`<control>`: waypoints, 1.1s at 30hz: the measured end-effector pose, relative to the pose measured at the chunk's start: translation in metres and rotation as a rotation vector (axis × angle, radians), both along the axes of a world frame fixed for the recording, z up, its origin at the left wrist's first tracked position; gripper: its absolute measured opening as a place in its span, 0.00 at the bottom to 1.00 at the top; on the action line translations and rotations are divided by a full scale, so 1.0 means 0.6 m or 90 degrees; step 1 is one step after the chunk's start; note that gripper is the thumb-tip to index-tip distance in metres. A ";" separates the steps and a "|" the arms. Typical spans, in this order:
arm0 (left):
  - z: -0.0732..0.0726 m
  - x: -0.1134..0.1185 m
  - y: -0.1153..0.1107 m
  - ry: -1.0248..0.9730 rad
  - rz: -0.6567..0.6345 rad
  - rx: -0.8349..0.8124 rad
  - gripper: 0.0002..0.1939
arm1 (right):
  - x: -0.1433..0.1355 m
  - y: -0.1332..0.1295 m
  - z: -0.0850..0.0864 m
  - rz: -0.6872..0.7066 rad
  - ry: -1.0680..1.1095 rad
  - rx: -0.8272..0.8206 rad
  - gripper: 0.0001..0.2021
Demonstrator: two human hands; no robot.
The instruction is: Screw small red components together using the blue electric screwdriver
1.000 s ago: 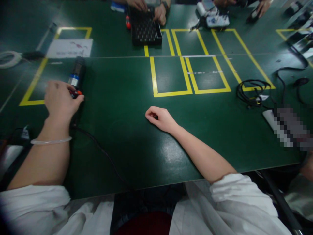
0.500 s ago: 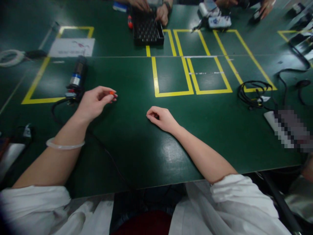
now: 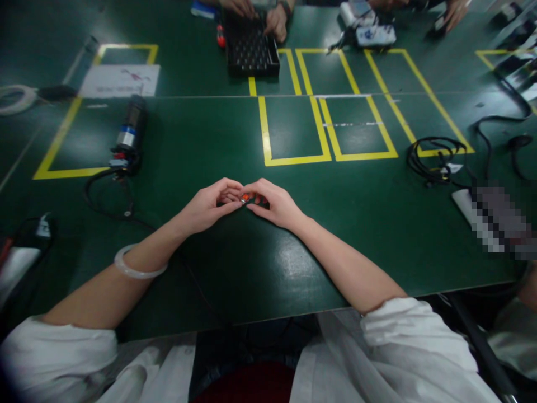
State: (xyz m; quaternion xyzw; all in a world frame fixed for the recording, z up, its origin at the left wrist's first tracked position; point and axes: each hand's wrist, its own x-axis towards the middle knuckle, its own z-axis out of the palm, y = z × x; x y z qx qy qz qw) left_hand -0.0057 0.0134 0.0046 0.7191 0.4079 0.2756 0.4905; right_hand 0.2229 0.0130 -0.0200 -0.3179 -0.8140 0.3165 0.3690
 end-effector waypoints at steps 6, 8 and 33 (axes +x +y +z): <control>-0.005 0.001 -0.003 -0.034 -0.036 -0.032 0.23 | 0.000 0.000 0.000 0.009 -0.021 -0.003 0.07; -0.009 0.001 -0.002 -0.051 -0.036 -0.034 0.22 | 0.000 0.001 -0.002 0.005 -0.008 -0.021 0.06; 0.002 0.007 -0.015 0.110 -0.002 0.256 0.12 | -0.001 0.002 -0.003 -0.040 0.047 -0.139 0.06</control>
